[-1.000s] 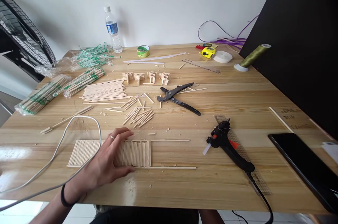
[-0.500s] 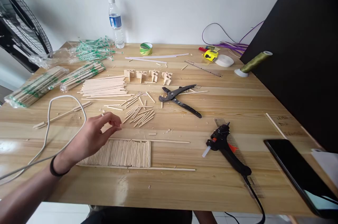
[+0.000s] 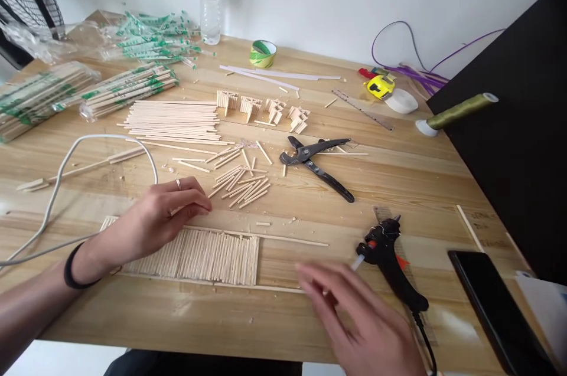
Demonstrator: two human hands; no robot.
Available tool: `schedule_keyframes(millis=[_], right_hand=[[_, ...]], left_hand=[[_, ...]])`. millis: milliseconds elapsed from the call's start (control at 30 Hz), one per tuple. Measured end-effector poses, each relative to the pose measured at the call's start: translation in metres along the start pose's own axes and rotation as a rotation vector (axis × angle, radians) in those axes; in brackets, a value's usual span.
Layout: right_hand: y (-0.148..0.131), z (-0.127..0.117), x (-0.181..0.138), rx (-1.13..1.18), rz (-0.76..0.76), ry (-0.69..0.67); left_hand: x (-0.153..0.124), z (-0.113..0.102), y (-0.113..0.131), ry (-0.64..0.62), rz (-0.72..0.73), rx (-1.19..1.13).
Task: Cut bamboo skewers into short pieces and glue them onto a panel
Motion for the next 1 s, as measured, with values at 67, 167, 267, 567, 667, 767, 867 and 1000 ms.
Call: schedule_keyframes(millis=[67, 167, 267, 567, 667, 767, 867, 1000], right_hand=[[0.010, 0.002, 0.026, -0.131, -0.039, 0.115], [0.022, 0.014, 0.044, -0.174, -0.060, 0.111], [0.028, 0.020, 0.045, -0.154, -0.034, 0.081], [0.035, 0.023, 0.038, -0.202, 0.006, 0.050], [0.039, 0.027, 0.032, -0.235, -0.016, 0.044], [0.043, 0.028, 0.027, -0.238, -0.044, 0.026], [0.044, 0.025, 0.029, -0.198, -0.049, -0.012], [0.041, 0.021, 0.033, -0.177, -0.011, -0.045]], left_hand=[[-0.002, 0.001, 0.003, -0.025, -0.011, -0.022], [-0.005, 0.005, 0.008, -0.071, 0.008, -0.053], [-0.007, 0.008, 0.009, -0.092, -0.008, -0.042], [-0.011, 0.027, 0.008, -0.126, -0.036, 0.151], [-0.009, 0.031, 0.009, -0.131, -0.071, 0.162], [-0.007, 0.033, 0.012, -0.153, -0.112, 0.151], [-0.006, 0.033, 0.013, -0.200, -0.164, 0.152], [-0.004, 0.034, 0.014, -0.246, -0.213, 0.130]])
Point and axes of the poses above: each hand's wrist, its own x-axis towards the middle knuckle, its own z-axis out of the palm, y = z × x, the point moved 3 cm from there along x, towards the middle knuckle, and after that the axes turned 8 degrees about -z, right-handed, at the moved point
